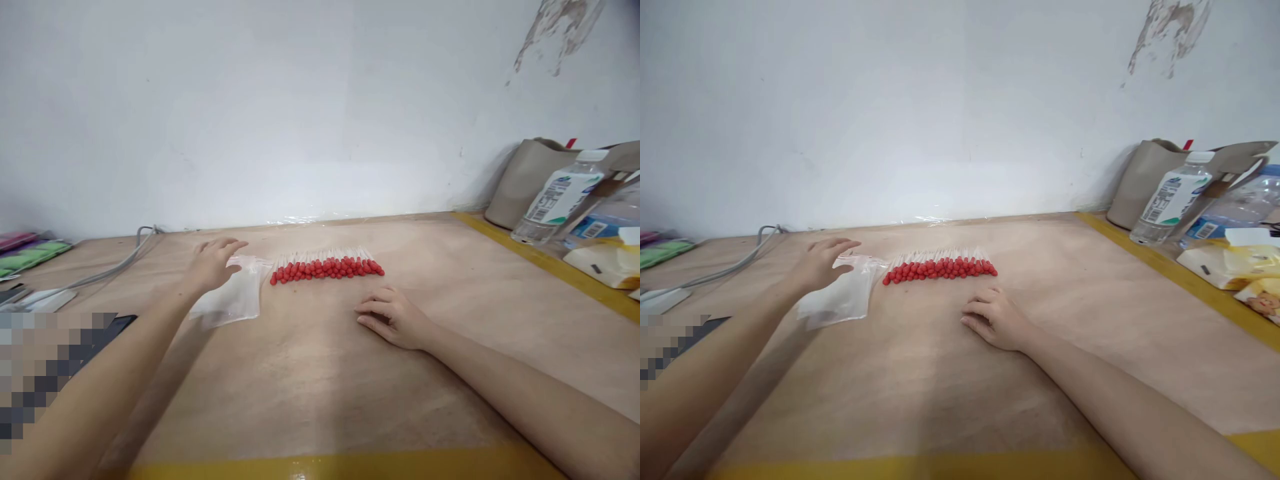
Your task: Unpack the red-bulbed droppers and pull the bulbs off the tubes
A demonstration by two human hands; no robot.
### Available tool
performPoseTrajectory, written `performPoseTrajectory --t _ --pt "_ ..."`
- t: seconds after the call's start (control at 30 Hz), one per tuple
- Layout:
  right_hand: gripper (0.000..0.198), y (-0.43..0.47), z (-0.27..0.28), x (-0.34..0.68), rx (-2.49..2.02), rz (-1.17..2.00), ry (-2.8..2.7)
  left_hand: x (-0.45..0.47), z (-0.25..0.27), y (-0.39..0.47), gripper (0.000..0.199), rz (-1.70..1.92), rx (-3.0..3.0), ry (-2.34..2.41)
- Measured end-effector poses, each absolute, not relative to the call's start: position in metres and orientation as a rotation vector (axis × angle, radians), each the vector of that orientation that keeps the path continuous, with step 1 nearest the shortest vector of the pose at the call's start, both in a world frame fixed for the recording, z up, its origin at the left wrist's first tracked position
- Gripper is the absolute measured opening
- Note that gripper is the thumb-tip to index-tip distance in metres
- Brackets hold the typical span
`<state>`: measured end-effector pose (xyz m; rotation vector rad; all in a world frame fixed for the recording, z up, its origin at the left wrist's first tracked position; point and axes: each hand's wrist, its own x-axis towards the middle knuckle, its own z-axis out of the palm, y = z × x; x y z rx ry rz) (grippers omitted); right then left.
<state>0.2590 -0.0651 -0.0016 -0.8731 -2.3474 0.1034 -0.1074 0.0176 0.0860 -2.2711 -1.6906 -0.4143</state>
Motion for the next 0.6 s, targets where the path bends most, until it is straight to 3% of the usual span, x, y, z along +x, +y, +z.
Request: performPoseTrajectory --t 0.1,0.2,0.37,0.6 --pt "0.021 -0.066 -0.001 0.258 -0.874 0.109 -2.344 -0.096 0.056 -0.002 0.040 -0.463 -1.989 -1.817" --pt "0.022 -0.065 -0.002 0.258 -0.864 0.124 -2.338 -0.092 0.027 -0.024 0.055 -0.239 -2.126 -1.986" --pt "0.021 -0.065 -0.001 0.258 -0.874 0.170 -2.334 -0.119 0.020 -0.015 0.057 0.009 -2.335 -2.110" --pt "0.022 -0.065 -0.001 0.257 -0.921 0.144 -2.321 -0.102 0.035 -0.020 0.045 -0.437 -2.318 -1.699"
